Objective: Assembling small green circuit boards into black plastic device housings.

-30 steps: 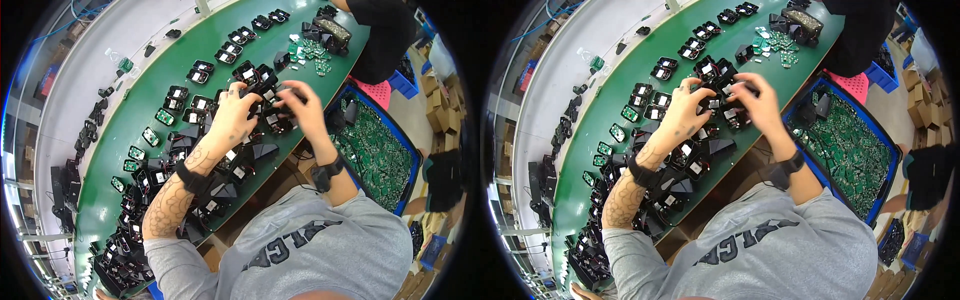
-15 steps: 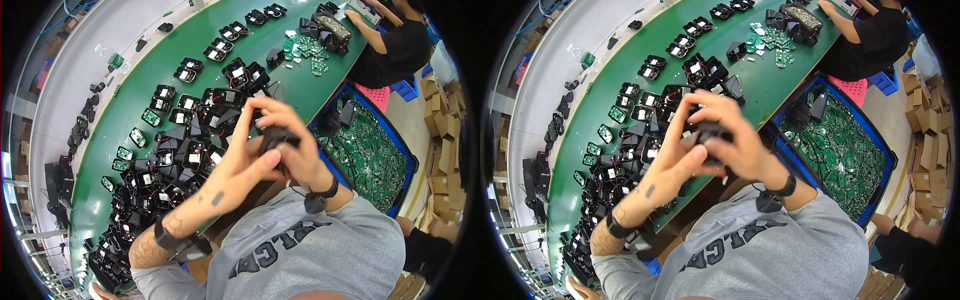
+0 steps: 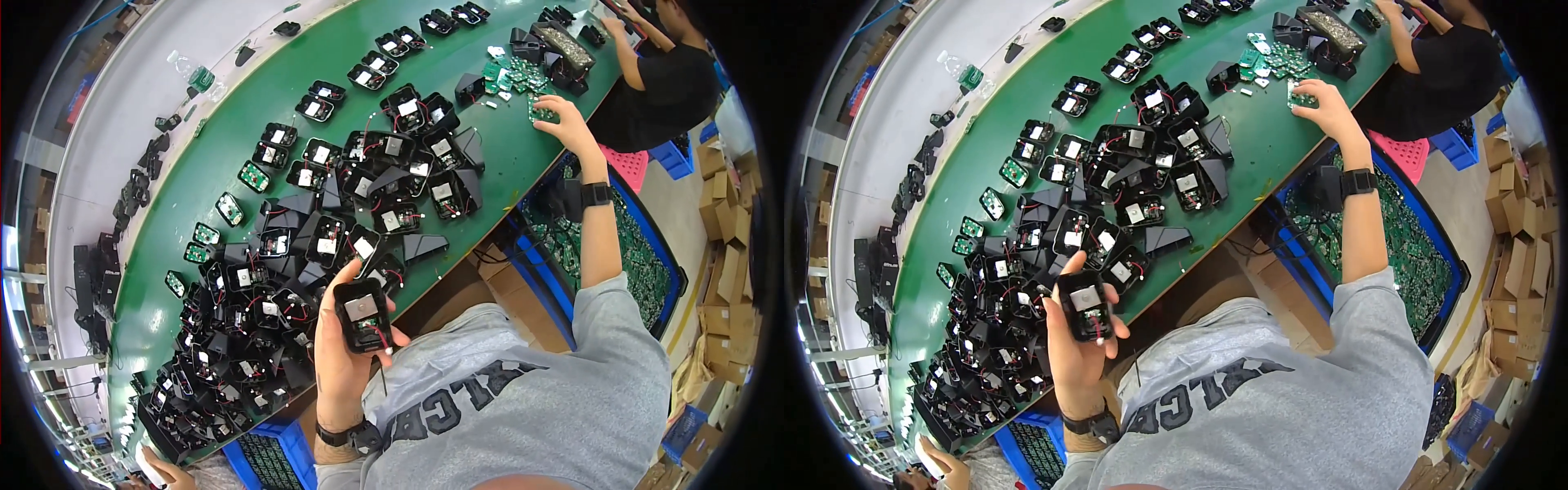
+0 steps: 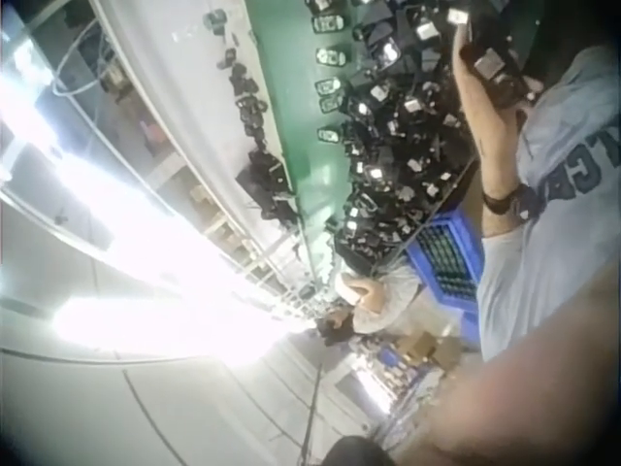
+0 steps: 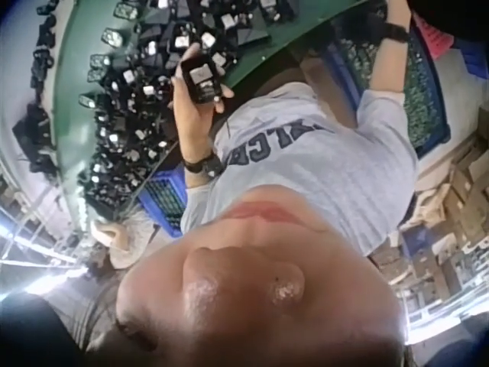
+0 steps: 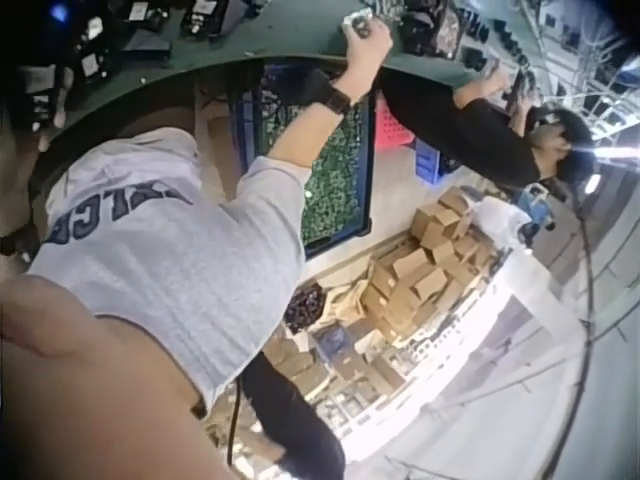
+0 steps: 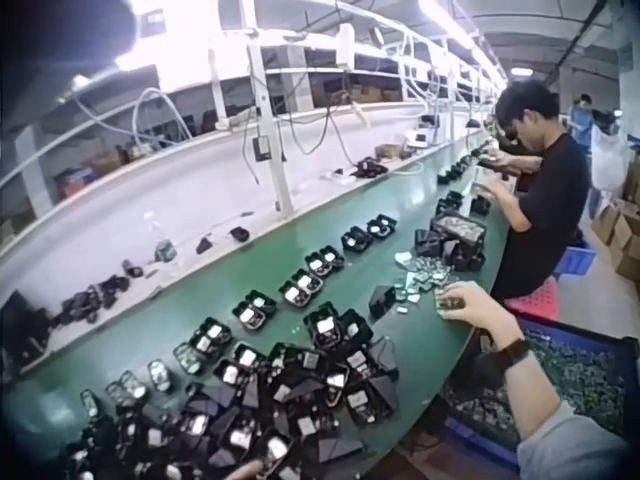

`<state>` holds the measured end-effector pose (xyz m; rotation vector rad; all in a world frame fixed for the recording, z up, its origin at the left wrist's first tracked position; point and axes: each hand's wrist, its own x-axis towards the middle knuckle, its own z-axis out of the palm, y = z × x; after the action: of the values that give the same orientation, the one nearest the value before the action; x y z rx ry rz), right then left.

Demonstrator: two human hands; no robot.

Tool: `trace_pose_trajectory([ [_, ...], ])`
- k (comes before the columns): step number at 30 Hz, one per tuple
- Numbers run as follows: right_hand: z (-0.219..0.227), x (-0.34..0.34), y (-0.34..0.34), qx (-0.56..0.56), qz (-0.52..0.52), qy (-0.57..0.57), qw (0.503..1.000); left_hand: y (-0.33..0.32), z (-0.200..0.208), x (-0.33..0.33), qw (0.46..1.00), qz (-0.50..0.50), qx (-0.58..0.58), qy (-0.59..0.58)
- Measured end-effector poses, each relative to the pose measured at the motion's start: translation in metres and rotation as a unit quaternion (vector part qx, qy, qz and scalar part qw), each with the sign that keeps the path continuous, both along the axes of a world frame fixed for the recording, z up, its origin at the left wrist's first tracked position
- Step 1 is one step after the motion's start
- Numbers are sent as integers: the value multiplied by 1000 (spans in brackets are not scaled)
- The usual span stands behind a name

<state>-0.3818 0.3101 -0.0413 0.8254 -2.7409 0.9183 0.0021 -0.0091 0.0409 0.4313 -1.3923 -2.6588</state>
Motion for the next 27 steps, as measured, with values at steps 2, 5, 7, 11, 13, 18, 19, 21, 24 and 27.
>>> trace_pose_trajectory([
  [2,8,4,-5,119,-17,70,990,-3,-3,-1,999,-15,40,16],
  [5,45,42,-33,-40,12,85,996,0,-1,-12,994,67,-78,25],
  [7,60,104,-73,-290,62,-53,953,7,3,-22,977,134,-160,33],
  [11,52,205,-144,-526,210,-433,702,3,-17,-24,918,198,-304,159],
  [13,39,237,-162,-526,214,-511,645,6,-23,-21,874,219,-398,172],
  [18,32,260,-177,-519,255,-618,532,4,-26,-16,828,251,-477,155],
  [19,33,260,-178,-517,255,-619,533,3,-28,-15,813,257,-498,155],
  [21,35,261,-180,-506,258,-611,552,1,-32,-13,806,262,-509,149],
  [24,32,264,-183,-490,258,-608,569,1,-33,-12,797,268,-523,139],
  [27,26,266,-182,-505,250,-616,550,1,-29,-12,802,257,-520,143],
])
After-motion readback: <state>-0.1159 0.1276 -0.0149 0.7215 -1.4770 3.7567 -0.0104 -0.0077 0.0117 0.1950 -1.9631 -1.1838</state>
